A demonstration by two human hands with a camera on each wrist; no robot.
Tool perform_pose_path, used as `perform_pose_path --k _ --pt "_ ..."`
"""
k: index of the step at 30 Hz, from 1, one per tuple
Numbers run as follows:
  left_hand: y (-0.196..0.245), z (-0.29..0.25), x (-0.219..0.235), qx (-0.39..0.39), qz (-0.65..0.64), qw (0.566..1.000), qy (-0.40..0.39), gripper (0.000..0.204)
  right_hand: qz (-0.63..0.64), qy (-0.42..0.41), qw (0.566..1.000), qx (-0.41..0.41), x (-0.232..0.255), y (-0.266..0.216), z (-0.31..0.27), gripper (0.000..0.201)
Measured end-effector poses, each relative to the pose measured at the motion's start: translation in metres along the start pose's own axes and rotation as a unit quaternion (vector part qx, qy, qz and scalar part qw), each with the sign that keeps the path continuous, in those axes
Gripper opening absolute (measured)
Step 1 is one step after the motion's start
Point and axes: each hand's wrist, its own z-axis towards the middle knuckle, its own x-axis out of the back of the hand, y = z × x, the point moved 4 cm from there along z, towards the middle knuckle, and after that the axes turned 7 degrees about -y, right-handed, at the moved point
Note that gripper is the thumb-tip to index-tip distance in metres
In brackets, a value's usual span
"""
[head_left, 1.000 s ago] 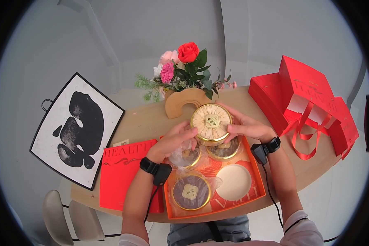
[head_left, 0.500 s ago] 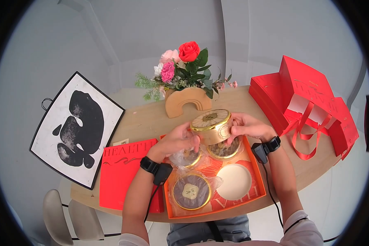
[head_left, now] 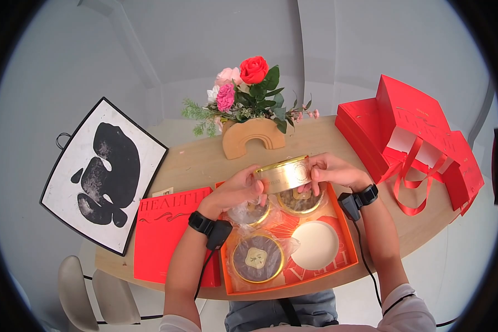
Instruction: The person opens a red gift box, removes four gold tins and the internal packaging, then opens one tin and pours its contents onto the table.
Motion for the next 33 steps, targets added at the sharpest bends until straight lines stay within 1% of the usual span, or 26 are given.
perform_pose_path --k 2,6,8,9,11,12,14,18,20,21,23,24,26,27,29,33 --pt "0.001 0.001 -0.001 -0.001 -0.005 1.0 -0.001 0.098 -0.022 -0.004 1.0 -0.006 -0.001 -0.001 0.0 0.085" --pt "-0.003 -0.001 0.007 -0.017 -0.004 1.0 -0.001 0.094 -0.027 -0.009 1.0 -0.003 0.0 -0.001 0.0 0.087" --pt "-0.004 -0.003 0.013 -0.015 -0.021 0.999 -0.045 0.086 -0.021 0.003 1.0 -0.009 0.003 0.003 -0.001 0.088" --pt "-0.005 -0.004 0.014 -0.015 -0.02 0.999 -0.045 0.086 -0.021 0.003 1.0 -0.009 0.005 0.004 -0.001 0.088" --pt "0.002 -0.006 0.01 -0.017 -0.051 0.998 -0.024 0.079 -0.028 0.001 0.999 -0.022 0.006 0.006 -0.001 0.086" --pt "0.001 -0.005 0.009 -0.017 -0.051 0.998 -0.024 0.079 -0.028 0.001 0.999 -0.022 0.005 0.005 -0.001 0.086" --pt "-0.003 0.0 0.009 -0.026 -0.07 0.997 0.03 0.076 -0.023 0.01 0.999 -0.021 0.001 0.001 0.0 0.082" --pt "-0.013 0.003 0.017 -0.025 -0.038 0.998 0.044 0.08 0.003 -0.001 1.0 -0.016 -0.002 0.002 0.0 0.079" --pt "-0.012 0.002 0.018 -0.038 -0.038 0.997 0.055 0.085 0.027 0.056 0.998 0.0 -0.006 -0.002 0.001 0.08" --pt "-0.012 0.002 0.019 -0.038 -0.038 0.997 0.055 0.085 0.027 0.056 0.998 0.0 -0.003 -0.002 0.001 0.08" --pt "-0.012 0.001 0.021 -0.026 -0.013 0.999 0.044 0.093 0.009 0.003 1.0 -0.006 0.001 0.002 0.0 0.08" --pt "-0.012 0.001 0.02 -0.026 -0.013 0.999 0.044 0.093 0.009 0.003 1.0 -0.006 0.003 0.005 0.0 0.08" --pt "-0.007 0.001 0.016 -0.02 0.005 0.999 0.036 0.098 0.016 -0.022 1.0 0.009 0.003 0.008 0.001 0.068" --pt "-0.005 0.002 0.014 -0.02 0.005 0.999 0.036 0.098 0.016 -0.022 1.0 0.009 0.002 0.008 0.001 0.068" --pt "-0.001 0.003 0.011 -0.04 -0.005 0.999 0.022 0.102 0.08 0.02 0.997 0.009 0.002 0.009 0.002 0.066" --pt "-0.003 -0.002 0.012 -0.047 -0.001 0.999 0.006 0.097 0.116 0.031 0.993 0.018 0.002 0.009 0.003 0.066"
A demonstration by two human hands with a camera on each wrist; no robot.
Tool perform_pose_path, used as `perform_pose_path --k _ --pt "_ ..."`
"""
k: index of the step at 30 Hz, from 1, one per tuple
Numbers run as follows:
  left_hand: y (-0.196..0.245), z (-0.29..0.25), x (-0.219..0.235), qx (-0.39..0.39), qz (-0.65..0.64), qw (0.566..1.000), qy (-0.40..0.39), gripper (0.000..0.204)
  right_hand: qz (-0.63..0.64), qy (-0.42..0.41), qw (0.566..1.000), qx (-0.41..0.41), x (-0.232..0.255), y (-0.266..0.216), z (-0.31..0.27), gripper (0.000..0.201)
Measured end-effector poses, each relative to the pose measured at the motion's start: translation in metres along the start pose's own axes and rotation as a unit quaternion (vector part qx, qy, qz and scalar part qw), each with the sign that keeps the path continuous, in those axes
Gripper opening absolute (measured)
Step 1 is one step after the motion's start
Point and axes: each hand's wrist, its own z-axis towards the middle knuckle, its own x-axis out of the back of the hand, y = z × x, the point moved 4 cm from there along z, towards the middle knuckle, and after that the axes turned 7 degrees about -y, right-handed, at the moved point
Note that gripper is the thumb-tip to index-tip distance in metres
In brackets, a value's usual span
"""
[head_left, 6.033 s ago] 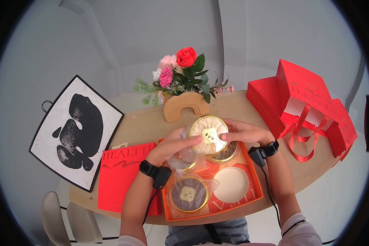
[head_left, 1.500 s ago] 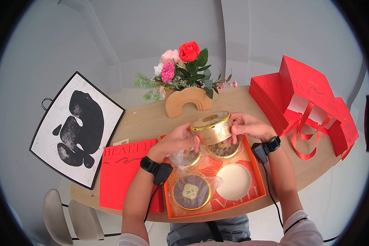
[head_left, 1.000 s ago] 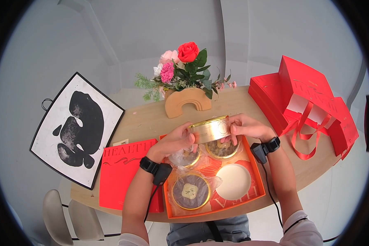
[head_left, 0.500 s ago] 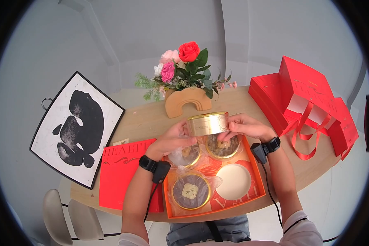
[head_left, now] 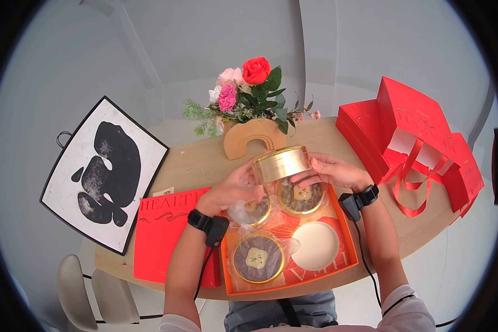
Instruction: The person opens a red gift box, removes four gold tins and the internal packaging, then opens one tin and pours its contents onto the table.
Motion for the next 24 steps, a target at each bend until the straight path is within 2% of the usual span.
perform_pose_path --k 2,5,8,9,11,15,18,20,24 --pt "-0.004 -0.004 0.006 0.011 -0.073 0.997 0.015 0.082 0.007 0.0 1.0 -0.019 0.004 0.002 0.0 0.068" --pt "-0.005 -0.005 0.009 0.051 -0.047 0.997 0.043 0.082 0.04 0.019 0.999 -0.013 -0.002 -0.007 -0.002 0.069" --pt "-0.001 -0.004 0.004 0.07 -0.074 0.994 0.03 0.079 0.069 0.006 0.998 -0.001 -0.003 -0.009 0.001 0.068" --pt "0.001 -0.002 0.0 0.07 -0.074 0.994 0.03 0.079 0.069 0.005 0.998 -0.002 -0.006 -0.01 0.001 0.068" --pt "0.005 0.004 -0.011 0.055 -0.034 0.998 0.014 0.093 0.03 0.031 0.999 0.001 -0.012 -0.015 -0.002 0.069" --pt "-0.009 0.005 -0.006 0.063 0.024 0.998 0.016 0.094 0.011 0.037 0.999 -0.016 -0.009 -0.013 -0.004 0.079" --pt "-0.008 0.005 -0.009 0.073 0.003 0.997 0.005 0.095 -0.008 0.004 1.0 0.013 -0.002 -0.006 -0.001 0.091" --pt "-0.004 0.007 -0.017 0.065 0.037 0.997 0.0 0.095 -0.034 -0.014 0.999 0.03 -0.003 -0.006 0.002 0.099" --pt "0.004 0.012 -0.024 0.038 0.008 0.999 -0.031 0.095 -0.041 -0.037 0.997 0.054 -0.005 -0.006 0.003 0.089"
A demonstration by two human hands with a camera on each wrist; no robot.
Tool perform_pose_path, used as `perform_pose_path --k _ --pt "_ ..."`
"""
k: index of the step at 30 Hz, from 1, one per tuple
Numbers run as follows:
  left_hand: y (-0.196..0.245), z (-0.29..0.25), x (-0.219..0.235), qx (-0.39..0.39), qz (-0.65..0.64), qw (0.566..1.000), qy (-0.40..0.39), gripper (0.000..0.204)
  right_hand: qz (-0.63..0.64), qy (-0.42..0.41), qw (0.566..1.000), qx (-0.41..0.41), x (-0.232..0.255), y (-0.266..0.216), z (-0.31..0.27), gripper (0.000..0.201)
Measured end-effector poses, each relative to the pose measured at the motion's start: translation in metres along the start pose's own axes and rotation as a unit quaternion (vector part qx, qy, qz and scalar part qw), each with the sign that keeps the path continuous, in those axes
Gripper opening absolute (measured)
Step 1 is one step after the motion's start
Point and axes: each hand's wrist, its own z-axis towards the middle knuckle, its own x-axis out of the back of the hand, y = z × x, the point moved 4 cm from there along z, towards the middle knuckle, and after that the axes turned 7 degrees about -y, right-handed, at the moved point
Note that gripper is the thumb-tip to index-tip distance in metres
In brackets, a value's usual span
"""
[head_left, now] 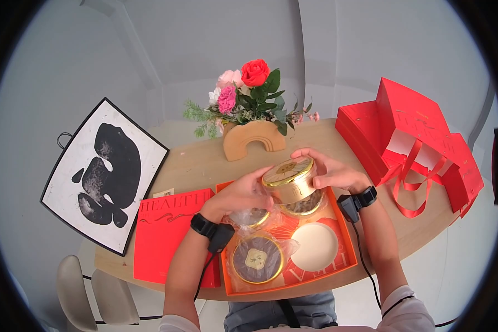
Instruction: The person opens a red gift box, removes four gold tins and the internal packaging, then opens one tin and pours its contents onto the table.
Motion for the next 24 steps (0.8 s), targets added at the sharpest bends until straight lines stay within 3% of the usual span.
perform_pose_path --k 3,5,9,11,15,17,20,24 --pt "0.009 -0.003 0.0 -0.034 0.07 0.997 -0.004 0.09 0.007 0.036 0.999 -0.031 -0.002 -0.005 -0.001 0.104" --pt "0.006 -0.011 0.006 0.037 -0.004 0.999 0.013 0.098 0.041 0.03 0.998 -0.029 -0.004 -0.007 -0.001 0.106" --pt "0.001 -0.014 0.014 0.034 -0.02 0.999 0.018 0.095 0.032 0.01 0.999 -0.01 -0.007 -0.007 -0.001 0.109" --pt "-0.001 -0.015 0.017 0.011 -0.032 0.999 0.026 0.096 0.033 -0.008 0.999 0.019 -0.003 -0.003 -0.001 0.098" --pt "0.0 -0.011 0.013 0.008 -0.027 0.999 0.015 0.098 0.033 -0.008 0.999 0.022 0.0 -0.004 -0.002 0.094" --pt "0.008 -0.009 0.005 -0.01 -0.008 1.0 0.01 0.101 0.044 -0.001 0.998 -0.034 0.007 0.004 -0.004 0.101" --pt "0.005 -0.008 0.008 -0.014 -0.014 1.0 0.019 0.103 0.079 0.015 0.997 -0.003 0.005 0.002 -0.002 0.094" --pt "-0.004 -0.008 0.017 0.019 -0.013 0.999 0.028 0.104 0.092 0.041 0.995 -0.002 0.0 -0.005 -0.002 0.088"
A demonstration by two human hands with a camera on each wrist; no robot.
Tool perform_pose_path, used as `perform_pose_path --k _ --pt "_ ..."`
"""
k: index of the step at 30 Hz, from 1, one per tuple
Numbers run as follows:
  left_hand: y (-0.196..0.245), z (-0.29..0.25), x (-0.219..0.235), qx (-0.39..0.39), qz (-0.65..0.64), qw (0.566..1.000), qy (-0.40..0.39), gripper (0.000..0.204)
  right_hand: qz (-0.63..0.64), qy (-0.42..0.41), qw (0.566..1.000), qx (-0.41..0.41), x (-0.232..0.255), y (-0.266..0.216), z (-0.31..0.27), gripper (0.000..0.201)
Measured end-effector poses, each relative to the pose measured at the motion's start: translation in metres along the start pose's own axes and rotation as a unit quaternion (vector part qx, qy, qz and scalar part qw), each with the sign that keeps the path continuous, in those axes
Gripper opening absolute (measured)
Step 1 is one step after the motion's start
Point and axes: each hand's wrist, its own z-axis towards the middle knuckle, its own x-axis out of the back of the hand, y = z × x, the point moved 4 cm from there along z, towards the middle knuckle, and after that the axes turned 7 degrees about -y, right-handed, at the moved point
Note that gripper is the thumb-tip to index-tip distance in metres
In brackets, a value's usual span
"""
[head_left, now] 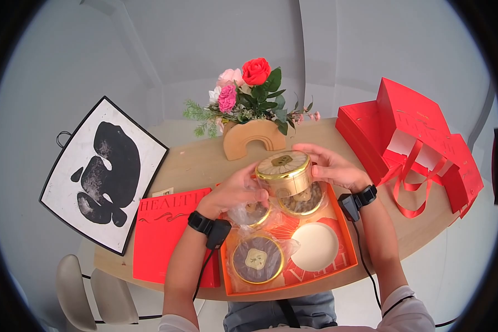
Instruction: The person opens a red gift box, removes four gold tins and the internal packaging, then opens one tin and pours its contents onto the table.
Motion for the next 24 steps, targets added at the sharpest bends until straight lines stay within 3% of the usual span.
perform_pose_path --k 3,5,6,11,24 --pt "-0.007 0.003 0.004 -0.015 -0.032 0.999 0.005 0.108 0.008 -0.006 1.0 0.014 -0.001 -0.001 -0.001 0.08" --pt "-0.006 0.005 0.007 -0.092 -0.037 0.995 0.024 0.104 -0.071 -0.022 0.997 0.005 0.0 -0.001 -0.001 0.072" --pt "-0.006 0.003 0.007 -0.092 -0.037 0.995 0.023 0.104 -0.071 -0.022 0.997 0.005 0.001 -0.001 -0.001 0.072" --pt "0.01 0.002 -0.011 0.02 -0.005 1.0 -0.006 0.101 -0.104 -0.017 0.994 0.009 -0.002 0.0 0.0 0.073" --pt "0.009 0.002 -0.015 0.004 0.033 0.999 -0.008 0.1 -0.059 0.015 0.998 -0.009 -0.001 0.001 0.002 0.084"
